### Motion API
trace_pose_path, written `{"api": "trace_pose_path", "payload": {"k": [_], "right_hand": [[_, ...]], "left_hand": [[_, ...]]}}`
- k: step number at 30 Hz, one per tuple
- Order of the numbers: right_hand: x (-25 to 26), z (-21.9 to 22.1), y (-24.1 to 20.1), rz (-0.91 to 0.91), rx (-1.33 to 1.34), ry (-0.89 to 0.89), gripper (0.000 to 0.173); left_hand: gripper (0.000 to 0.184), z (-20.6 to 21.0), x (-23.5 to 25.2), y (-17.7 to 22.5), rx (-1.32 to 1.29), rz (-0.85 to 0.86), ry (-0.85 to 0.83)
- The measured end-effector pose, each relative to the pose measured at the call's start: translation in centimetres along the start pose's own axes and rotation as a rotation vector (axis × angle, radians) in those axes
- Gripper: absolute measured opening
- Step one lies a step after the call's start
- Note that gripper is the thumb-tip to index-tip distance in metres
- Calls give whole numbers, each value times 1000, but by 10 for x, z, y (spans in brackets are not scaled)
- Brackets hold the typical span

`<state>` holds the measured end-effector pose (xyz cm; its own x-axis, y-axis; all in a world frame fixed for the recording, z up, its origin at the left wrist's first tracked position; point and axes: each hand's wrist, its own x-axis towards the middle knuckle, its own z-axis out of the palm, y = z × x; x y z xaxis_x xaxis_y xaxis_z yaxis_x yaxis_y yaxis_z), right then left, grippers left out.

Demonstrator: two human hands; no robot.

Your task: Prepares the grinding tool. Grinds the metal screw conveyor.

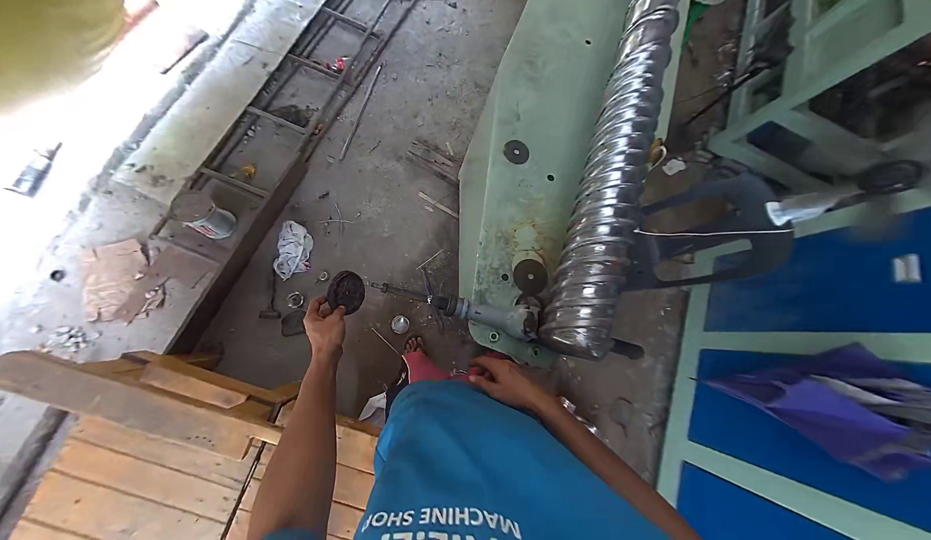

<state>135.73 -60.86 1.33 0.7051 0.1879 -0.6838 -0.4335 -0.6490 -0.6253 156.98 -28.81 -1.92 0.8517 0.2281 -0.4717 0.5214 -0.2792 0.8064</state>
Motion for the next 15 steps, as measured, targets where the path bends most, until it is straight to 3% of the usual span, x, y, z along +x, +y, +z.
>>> {"api": "trace_pose_path", "payload": {"k": [5,15], "right_hand": [[20,-13,-9,-12,70,-16,50],[43,-20,-3,29,101,-16,50]], "left_hand": [[46,15,25,1,127,84,6],[37,35,-2,15,378,309,-130]]}}
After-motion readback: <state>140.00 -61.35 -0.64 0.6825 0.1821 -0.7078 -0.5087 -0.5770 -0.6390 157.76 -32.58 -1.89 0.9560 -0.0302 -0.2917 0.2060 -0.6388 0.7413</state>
